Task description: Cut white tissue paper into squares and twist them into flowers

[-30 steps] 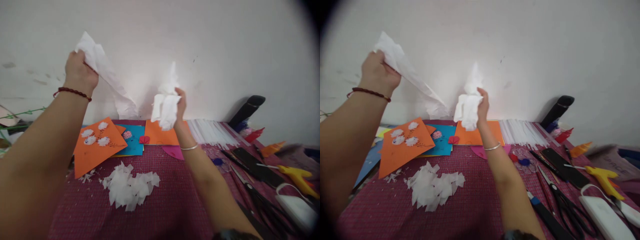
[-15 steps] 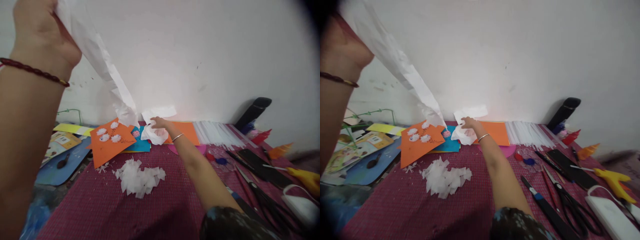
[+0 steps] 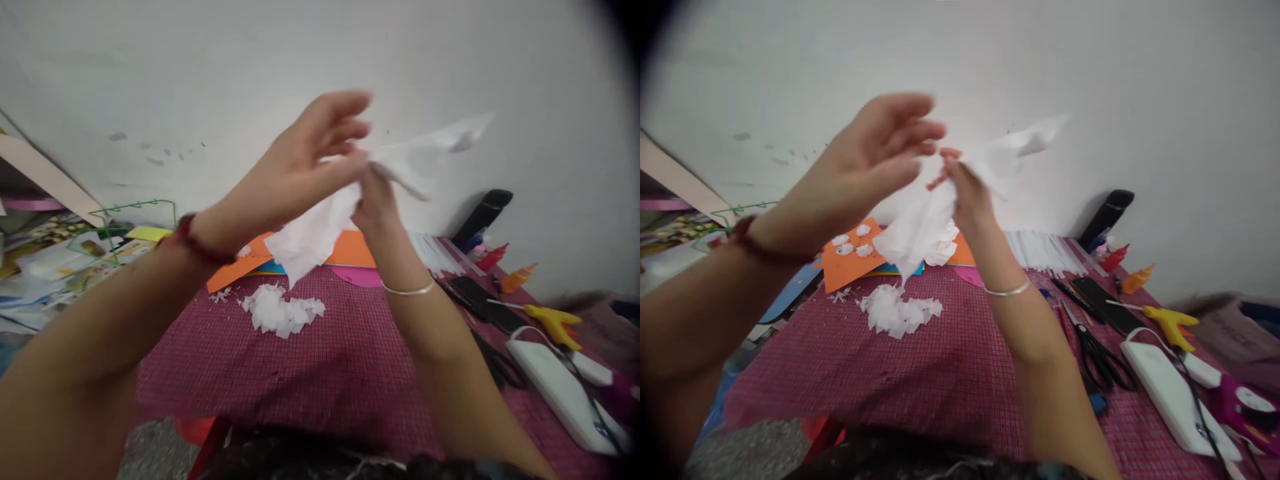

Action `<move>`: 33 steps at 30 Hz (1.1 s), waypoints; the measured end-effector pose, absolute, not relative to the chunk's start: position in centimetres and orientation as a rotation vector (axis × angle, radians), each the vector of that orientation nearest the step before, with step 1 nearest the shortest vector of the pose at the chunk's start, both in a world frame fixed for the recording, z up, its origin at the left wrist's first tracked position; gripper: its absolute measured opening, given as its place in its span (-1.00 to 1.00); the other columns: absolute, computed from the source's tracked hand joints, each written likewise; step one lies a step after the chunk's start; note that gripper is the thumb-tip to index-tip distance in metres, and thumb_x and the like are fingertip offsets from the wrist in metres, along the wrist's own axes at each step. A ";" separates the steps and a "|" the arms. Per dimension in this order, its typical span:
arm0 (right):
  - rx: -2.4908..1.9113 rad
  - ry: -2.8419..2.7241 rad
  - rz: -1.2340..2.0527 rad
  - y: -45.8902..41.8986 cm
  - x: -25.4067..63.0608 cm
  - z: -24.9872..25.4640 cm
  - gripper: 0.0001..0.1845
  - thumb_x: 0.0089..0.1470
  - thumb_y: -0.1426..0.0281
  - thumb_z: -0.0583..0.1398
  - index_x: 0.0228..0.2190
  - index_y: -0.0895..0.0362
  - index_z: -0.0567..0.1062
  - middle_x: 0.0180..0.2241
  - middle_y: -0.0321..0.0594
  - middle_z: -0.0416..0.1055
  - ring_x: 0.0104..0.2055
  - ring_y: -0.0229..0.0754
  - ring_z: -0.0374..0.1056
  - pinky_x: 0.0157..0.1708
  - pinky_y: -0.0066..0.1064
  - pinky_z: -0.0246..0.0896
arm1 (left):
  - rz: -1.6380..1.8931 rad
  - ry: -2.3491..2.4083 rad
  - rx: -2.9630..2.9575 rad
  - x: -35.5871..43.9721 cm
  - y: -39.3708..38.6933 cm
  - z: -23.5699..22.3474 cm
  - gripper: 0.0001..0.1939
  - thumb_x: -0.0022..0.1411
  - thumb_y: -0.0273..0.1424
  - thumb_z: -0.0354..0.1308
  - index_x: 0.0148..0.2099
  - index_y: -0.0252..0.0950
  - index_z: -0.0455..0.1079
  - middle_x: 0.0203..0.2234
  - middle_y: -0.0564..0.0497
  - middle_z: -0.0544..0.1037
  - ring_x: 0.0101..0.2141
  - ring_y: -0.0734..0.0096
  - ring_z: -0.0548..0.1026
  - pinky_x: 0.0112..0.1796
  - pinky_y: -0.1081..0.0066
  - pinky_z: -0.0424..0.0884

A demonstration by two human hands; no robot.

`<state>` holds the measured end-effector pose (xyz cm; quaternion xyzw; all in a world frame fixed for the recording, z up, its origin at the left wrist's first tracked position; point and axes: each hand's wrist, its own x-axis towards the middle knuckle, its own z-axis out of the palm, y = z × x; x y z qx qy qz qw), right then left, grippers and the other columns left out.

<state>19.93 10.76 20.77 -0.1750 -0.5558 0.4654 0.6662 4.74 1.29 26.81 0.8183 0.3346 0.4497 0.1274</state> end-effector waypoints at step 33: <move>-0.657 -0.492 1.546 2.1 33.3 0.0 -0.71 -0.23 0.37 0.41 -0.41 0.12 0.48 -0.63 -0.47 0.28 -0.63 -0.40 0.24 -0.52 -0.53 0.38 | 0.824 1.941 2.546 -4.7 17.0 1.4 -0.56 0.27 -0.40 -0.05 0.13 -0.46 0.38 0.01 -0.33 0.51 0.10 -0.01 0.40 0.14 0.12 0.27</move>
